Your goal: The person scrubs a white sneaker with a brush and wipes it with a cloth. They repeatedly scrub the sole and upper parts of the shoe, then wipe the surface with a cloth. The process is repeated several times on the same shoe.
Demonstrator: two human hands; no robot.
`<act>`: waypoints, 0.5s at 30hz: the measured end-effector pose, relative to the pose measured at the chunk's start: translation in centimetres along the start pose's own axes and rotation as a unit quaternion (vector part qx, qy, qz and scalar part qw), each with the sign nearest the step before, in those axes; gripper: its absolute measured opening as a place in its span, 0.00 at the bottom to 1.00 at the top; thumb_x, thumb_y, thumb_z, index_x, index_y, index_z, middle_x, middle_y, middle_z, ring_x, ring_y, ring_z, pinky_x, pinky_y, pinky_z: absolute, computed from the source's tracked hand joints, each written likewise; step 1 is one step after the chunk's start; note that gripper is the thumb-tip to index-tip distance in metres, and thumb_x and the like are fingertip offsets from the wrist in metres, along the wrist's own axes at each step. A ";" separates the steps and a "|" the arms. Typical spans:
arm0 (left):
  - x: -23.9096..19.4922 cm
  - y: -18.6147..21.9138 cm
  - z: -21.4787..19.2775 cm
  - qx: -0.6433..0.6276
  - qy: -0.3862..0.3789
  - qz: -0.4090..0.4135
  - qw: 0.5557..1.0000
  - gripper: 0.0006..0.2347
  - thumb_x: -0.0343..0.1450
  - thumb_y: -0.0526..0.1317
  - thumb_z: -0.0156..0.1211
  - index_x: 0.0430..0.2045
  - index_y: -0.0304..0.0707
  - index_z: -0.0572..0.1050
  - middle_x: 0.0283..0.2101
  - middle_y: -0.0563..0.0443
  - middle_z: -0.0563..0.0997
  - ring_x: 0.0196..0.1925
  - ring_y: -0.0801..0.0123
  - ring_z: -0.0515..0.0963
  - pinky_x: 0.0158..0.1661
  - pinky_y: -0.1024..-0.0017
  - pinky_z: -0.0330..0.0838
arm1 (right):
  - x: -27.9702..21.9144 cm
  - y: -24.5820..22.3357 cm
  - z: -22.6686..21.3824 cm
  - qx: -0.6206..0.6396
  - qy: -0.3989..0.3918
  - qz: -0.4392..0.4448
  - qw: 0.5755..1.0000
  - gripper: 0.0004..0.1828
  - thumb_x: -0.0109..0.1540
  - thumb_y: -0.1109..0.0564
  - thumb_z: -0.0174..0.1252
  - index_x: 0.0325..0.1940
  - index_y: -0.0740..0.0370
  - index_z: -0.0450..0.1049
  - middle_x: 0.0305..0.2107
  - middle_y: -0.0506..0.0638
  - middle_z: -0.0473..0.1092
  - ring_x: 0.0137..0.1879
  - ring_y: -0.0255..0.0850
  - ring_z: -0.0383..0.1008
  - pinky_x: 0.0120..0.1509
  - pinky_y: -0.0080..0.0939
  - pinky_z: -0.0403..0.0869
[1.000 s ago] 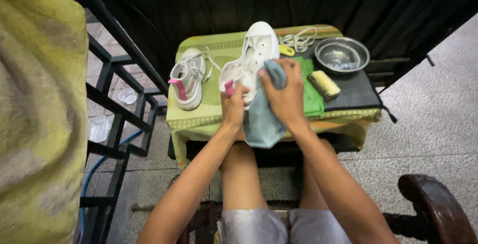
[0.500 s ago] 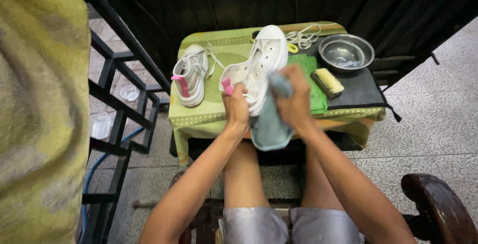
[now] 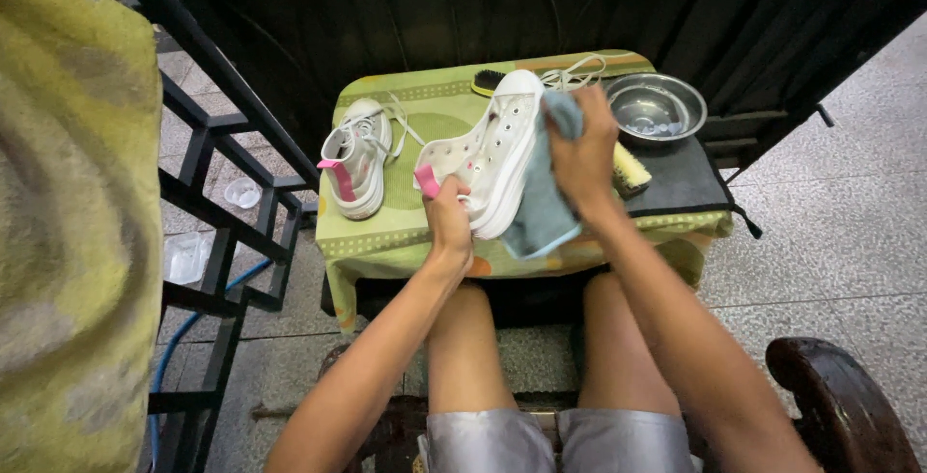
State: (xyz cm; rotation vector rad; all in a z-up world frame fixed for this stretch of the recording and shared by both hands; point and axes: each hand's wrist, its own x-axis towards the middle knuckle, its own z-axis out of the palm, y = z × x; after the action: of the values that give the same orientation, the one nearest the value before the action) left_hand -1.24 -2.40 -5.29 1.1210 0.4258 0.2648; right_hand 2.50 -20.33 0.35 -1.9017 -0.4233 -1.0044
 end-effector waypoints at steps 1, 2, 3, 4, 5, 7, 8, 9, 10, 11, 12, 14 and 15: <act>-0.3 0.4 0.3 -0.001 0.002 0.000 1.000 0.12 0.55 0.35 0.55 0.31 0.36 0.75 0.31 0.55 0.71 0.30 0.73 0.71 0.30 0.76 0.65 | -1.9 -0.9 0.7 0.001 -0.002 -0.001 1.000 0.07 0.64 0.61 0.65 0.43 0.62 0.73 0.35 0.57 0.67 0.44 0.59 0.74 0.53 0.54 0.70; -0.7 0.7 0.5 -0.025 0.012 -0.018 0.999 0.13 0.55 0.35 0.55 0.32 0.34 0.75 0.31 0.55 0.71 0.31 0.70 0.72 0.31 0.72 0.67 | -4.0 -1.9 1.5 0.028 -0.012 0.025 0.999 0.08 0.64 0.60 0.65 0.41 0.63 0.72 0.34 0.59 0.67 0.43 0.62 0.73 0.53 0.55 0.69; -1.1 0.9 0.7 -0.049 0.021 -0.035 0.998 0.13 0.56 0.36 0.55 0.33 0.33 0.75 0.30 0.54 0.71 0.31 0.67 0.72 0.32 0.69 0.69 | -6.1 -2.8 2.2 0.055 -0.023 0.050 0.997 0.09 0.63 0.59 0.64 0.40 0.64 0.71 0.32 0.60 0.66 0.42 0.64 0.72 0.52 0.56 0.69; 1.8 -1.5 -0.7 -0.049 0.021 -0.035 0.998 0.13 0.56 0.36 0.55 0.33 0.33 0.75 0.30 0.54 0.71 0.31 0.67 0.72 0.32 0.69 0.69 | -7.5 -4.4 2.2 0.055 -0.023 0.050 0.997 0.09 0.63 0.59 0.64 0.40 0.64 0.71 0.32 0.60 0.66 0.42 0.64 0.72 0.52 0.56 0.69; 4.6 -3.9 -2.0 -0.062 0.027 -0.040 0.997 0.13 0.56 0.37 0.57 0.33 0.34 0.75 0.29 0.51 0.73 0.31 0.67 0.74 0.33 0.68 0.71 | -8.9 -6.0 2.2 0.073 -0.060 0.056 0.994 0.09 0.61 0.59 0.65 0.40 0.62 0.72 0.34 0.56 0.66 0.44 0.61 0.73 0.54 0.54 0.69; 6.4 -4.7 -2.7 -0.072 0.033 -0.043 0.996 0.13 0.57 0.37 0.58 0.34 0.36 0.74 0.28 0.48 0.75 0.32 0.66 0.76 0.33 0.67 0.73 | -10.8 -8.2 2.3 0.093 -0.093 0.062 0.989 0.10 0.59 0.59 0.66 0.41 0.59 0.73 0.35 0.52 0.67 0.45 0.57 0.73 0.56 0.51 0.70; 5.3 -3.1 -1.7 -0.123 0.025 -0.076 0.989 0.14 0.57 0.38 0.59 0.33 0.32 0.75 0.29 0.43 0.77 0.32 0.61 0.77 0.35 0.64 0.74 | -11.1 -8.6 2.1 0.135 -0.092 0.106 0.981 0.08 0.58 0.59 0.66 0.40 0.57 0.75 0.34 0.51 0.69 0.45 0.51 0.75 0.57 0.47 0.70; 4.2 -1.6 -0.6 -0.173 0.016 -0.109 0.979 0.14 0.57 0.38 0.60 0.32 0.28 0.75 0.30 0.39 0.79 0.32 0.56 0.78 0.36 0.60 0.75 | -11.4 -9.0 2.0 0.177 -0.090 0.148 0.969 0.07 0.58 0.59 0.67 0.40 0.56 0.77 0.34 0.49 0.72 0.44 0.45 0.77 0.58 0.43 0.70; 3.3 -0.8 -0.6 -0.173 0.013 -0.111 0.979 0.14 0.57 0.38 0.60 0.32 0.28 0.75 0.30 0.39 0.79 0.32 0.56 0.78 0.36 0.60 0.75 | -9.4 -10.5 1.9 0.174 -0.087 0.148 0.970 0.07 0.58 0.59 0.67 0.40 0.56 0.77 0.34 0.49 0.72 0.44 0.45 0.77 0.58 0.43 0.70; 2.3 0.0 -0.5 -0.204 -0.015 -0.140 0.969 0.16 0.57 0.40 0.59 0.35 0.29 0.76 0.33 0.40 0.80 0.33 0.56 0.79 0.36 0.62 0.76 | -7.4 -12.1 1.7 0.196 0.024 0.354 0.914 0.31 0.57 0.43 0.64 0.54 0.64 0.65 0.49 0.61 0.65 0.59 0.52 0.67 0.69 0.50 0.63; 1.4 0.9 -0.8 -0.235 -0.038 -0.166 0.957 0.18 0.57 0.41 0.59 0.39 0.30 0.77 0.36 0.40 0.81 0.34 0.57 0.80 0.36 0.64 0.77 | -5.4 -13.7 1.8 0.210 0.129 0.540 0.805 0.56 0.56 0.27 0.62 0.69 0.73 0.54 0.65 0.73 0.57 0.74 0.60 0.57 0.80 0.56 0.56; 0.1 1.9 -0.1 -0.243 -0.039 -0.167 0.955 0.19 0.57 0.41 0.59 0.39 0.31 0.77 0.36 0.40 0.81 0.34 0.57 0.81 0.36 0.65 0.78 | -3.6 -13.0 1.4 0.347 0.126 0.539 0.757 0.52 0.58 0.27 0.57 0.71 0.67 0.56 0.67 0.69 0.57 0.74 0.58 0.57 0.80 0.57 0.56; -0.5 2.4 0.3 -0.251 -0.041 -0.170 0.952 0.19 0.57 0.41 0.60 0.40 0.32 0.77 0.36 0.41 0.81 0.35 0.57 0.82 0.36 0.65 0.79 | -2.7 -12.6 1.2 0.477 0.122 0.527 0.693 0.48 0.60 0.27 0.52 0.73 0.62 0.58 0.69 0.66 0.57 0.74 0.56 0.57 0.79 0.58 0.56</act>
State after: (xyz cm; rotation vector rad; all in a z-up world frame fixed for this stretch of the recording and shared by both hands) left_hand -1.51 -1.87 -2.85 0.5438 0.4390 0.0172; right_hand -6.64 -12.42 5.03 -0.7338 0.3071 -0.1107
